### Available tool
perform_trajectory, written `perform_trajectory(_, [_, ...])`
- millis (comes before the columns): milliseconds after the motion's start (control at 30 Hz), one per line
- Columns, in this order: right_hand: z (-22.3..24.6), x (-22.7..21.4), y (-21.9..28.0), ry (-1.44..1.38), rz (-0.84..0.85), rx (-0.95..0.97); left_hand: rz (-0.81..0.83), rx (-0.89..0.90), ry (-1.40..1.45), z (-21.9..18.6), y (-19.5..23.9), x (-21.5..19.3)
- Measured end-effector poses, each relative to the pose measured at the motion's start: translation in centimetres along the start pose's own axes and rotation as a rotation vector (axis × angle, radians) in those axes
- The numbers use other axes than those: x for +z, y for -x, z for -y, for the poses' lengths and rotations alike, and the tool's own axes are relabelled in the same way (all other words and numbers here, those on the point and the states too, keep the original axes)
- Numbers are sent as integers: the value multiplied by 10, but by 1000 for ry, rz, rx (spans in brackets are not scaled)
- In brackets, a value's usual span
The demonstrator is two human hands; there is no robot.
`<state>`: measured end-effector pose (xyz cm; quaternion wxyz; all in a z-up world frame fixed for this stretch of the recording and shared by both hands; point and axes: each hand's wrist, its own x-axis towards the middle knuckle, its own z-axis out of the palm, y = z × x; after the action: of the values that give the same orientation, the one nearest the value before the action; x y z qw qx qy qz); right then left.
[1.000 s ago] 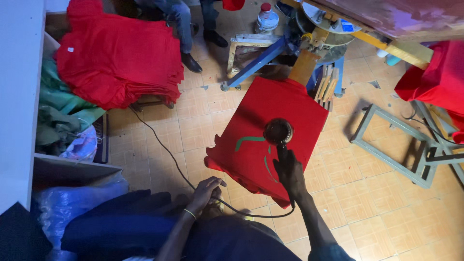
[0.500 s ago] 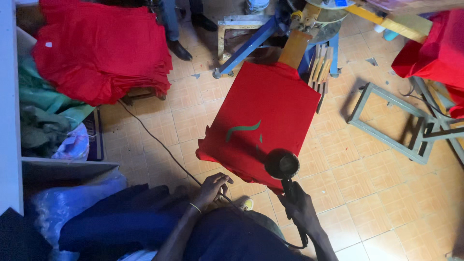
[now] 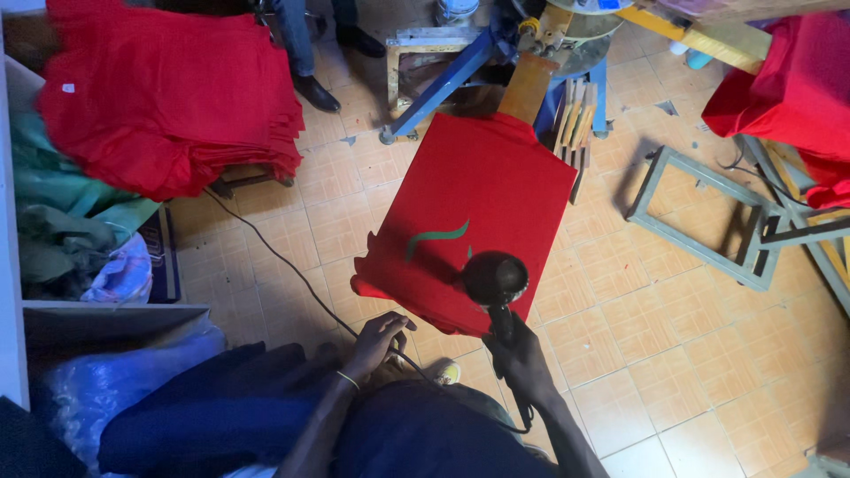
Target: The person uses a heat gun to apply heat to a green printed design on a red t-shirt laid on a wooden board. The person moves the heat gun back and forth over the design to set the print.
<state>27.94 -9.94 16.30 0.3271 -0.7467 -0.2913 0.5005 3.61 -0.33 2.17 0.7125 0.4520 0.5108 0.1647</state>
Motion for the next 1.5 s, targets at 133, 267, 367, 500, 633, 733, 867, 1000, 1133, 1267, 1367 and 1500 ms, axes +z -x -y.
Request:
perform_trajectory(133, [-7, 23, -40, -154, 66, -262, -49, 140, 158, 25, -11, -8])
perform_trajectory(267, [2, 48, -60, -273, 143, -314, -54, 176, 192, 32, -14, -16])
perform_trajectory(367, [0, 56, -83, -201, 185, -364, -54, 206, 248, 40, -14, -21])
perform_trajectory(500, [9, 45, -97, -134, 56, -455, -103, 205, 213, 41, -7, -26])
perform_trajectory(633, [27, 29, -81, 16, -72, -460, -106, 145, 279, 59, -15, -28])
perform_trajectory(733, [9, 29, -74, -78, 27, -357, -87, 138, 250, 41, -6, -19])
perform_trajectory(867, [12, 22, -42, -238, 157, -213, -50, 142, 227, 31, -13, -20])
perform_trajectory(1000, [9, 5, -22, -71, 21, -113, -37, 114, 198, 12, -6, -22])
perform_trajectory(1133, [29, -7, 9, 81, -125, 137, 56, -9, 82, -8, 2, -17])
perform_trajectory(1267, [28, -12, 30, 24, -80, 177, 70, -28, 39, -16, 6, -5])
perform_trajectory(1367, [17, -11, 29, -27, -29, 118, 65, -52, 29, -24, 8, -2])
perform_trajectory(1500, [4, -12, 20, 75, -126, 134, 73, -34, 53, -27, 11, -4])
